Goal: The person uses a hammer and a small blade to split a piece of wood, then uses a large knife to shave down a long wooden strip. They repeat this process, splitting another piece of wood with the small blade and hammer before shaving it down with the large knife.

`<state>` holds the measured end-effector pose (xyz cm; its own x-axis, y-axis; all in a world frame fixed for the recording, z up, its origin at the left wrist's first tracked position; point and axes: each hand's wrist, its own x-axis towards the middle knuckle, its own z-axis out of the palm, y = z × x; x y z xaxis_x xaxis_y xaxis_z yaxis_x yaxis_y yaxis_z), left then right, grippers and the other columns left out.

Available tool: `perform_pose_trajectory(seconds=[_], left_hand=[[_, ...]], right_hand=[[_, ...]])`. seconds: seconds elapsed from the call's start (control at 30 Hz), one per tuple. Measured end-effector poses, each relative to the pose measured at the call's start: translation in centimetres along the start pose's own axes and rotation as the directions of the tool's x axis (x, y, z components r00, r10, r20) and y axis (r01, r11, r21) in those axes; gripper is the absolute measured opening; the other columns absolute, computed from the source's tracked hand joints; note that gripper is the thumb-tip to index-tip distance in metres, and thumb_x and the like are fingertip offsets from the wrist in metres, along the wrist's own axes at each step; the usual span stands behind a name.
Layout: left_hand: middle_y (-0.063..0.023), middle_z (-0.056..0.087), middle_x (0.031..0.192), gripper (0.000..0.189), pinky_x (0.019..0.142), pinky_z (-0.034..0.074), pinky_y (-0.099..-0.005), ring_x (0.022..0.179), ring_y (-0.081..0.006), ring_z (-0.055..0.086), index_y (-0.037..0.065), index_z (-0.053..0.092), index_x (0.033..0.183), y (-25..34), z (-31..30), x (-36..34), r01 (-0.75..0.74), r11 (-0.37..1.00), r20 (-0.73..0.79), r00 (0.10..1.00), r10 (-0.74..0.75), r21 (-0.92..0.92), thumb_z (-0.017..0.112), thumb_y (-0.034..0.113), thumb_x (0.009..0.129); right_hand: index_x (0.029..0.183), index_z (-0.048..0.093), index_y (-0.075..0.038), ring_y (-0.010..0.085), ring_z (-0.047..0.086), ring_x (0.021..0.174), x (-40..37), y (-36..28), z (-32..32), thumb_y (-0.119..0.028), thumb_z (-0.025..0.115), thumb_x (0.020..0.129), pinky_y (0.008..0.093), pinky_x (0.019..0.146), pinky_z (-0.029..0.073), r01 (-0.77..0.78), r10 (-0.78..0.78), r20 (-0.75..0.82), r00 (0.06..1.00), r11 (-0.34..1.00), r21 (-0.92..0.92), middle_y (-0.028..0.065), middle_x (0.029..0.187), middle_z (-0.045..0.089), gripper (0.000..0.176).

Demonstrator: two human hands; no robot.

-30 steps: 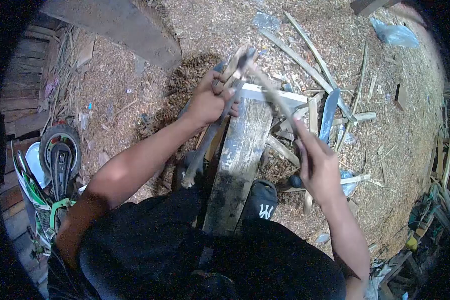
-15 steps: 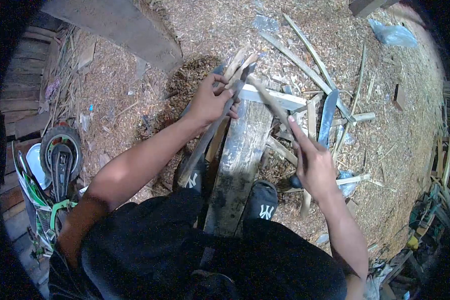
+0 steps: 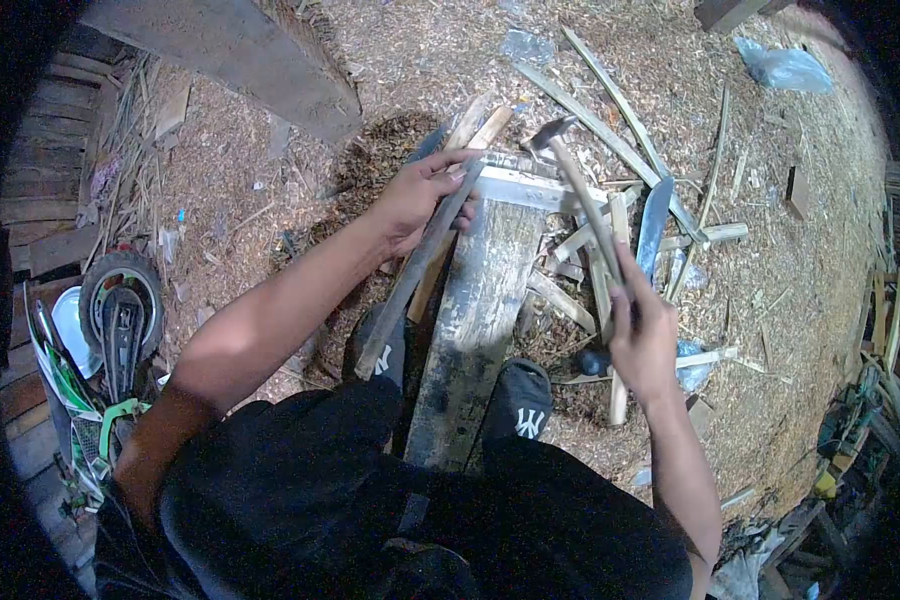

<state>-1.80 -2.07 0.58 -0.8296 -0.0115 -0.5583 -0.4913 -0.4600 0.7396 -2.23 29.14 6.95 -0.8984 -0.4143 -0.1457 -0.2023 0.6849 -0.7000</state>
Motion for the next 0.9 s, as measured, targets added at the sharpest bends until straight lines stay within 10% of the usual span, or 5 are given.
perform_pose_trajectory(seconds=[0.27,0.53,0.67,0.73,0.9], left_hand=[[-0.0230,0.062,0.121,0.039,0.084,0.064,-0.0396,0.098,-0.0324,0.070,0.001,0.039,0.146,2.0,0.0,1.8,0.152,0.982,0.003,0.988,-0.152,-0.115,0.039,0.009,0.107],[-0.0246,0.063,0.123,0.038,0.087,0.063,-0.0414,0.101,-0.0326,0.070,0.002,0.043,0.143,2.5,-1.8,4.6,0.105,0.993,0.075,0.992,-0.101,-0.047,0.042,0.009,0.106],[-0.0248,0.066,0.119,0.038,0.088,0.063,-0.0440,0.097,-0.0310,0.071,0.001,0.045,0.142,3.4,-1.4,4.8,0.095,0.993,0.052,0.994,-0.099,0.074,0.044,0.011,0.105],[-0.0245,0.068,0.112,0.038,0.079,0.064,-0.0421,0.086,-0.0292,0.072,0.000,0.047,0.140,2.7,-2.4,6.7,0.109,0.994,0.062,0.992,-0.110,0.023,0.048,0.011,0.104],[-0.0259,0.064,0.123,0.040,0.087,0.063,-0.0450,0.099,-0.0336,0.070,0.000,0.043,0.144,3.1,-3.6,8.0,0.122,0.990,0.141,0.981,-0.130,0.065,0.046,0.016,0.107]], right_hand=[[0.144,0.052,-0.004,0.0026,0.041,0.050,3.0,6.3,-5.3,-0.015,0.057,0.103,0.0221,0.045,0.032,-0.185,0.278,-0.223,0.934,0.912,0.366,-0.0009,0.074,0.061,0.043],[0.142,0.053,0.001,0.0074,0.052,0.066,3.5,19.1,-2.0,-0.010,0.058,0.102,0.0257,0.060,0.047,-0.266,0.323,-0.186,0.928,0.923,0.277,0.0027,0.078,0.063,0.042],[0.140,0.055,-0.001,0.0280,0.064,0.103,4.5,17.7,-0.8,-0.014,0.067,0.094,0.0391,0.088,0.052,-0.138,-0.011,-0.317,0.948,0.885,-0.445,0.0177,0.111,0.065,0.048],[0.138,0.056,-0.001,0.0402,0.056,0.120,5.9,10.3,-0.3,-0.023,0.073,0.091,0.0447,0.111,0.038,0.210,-0.272,-0.282,0.920,0.950,-0.230,0.0243,0.126,0.061,0.055],[0.160,0.023,-0.009,0.0212,0.045,0.136,10.9,6.7,3.1,-0.025,0.072,0.094,0.0343,0.110,0.040,-0.172,0.106,0.160,0.981,0.857,0.486,0.0165,0.150,0.047,0.083]])
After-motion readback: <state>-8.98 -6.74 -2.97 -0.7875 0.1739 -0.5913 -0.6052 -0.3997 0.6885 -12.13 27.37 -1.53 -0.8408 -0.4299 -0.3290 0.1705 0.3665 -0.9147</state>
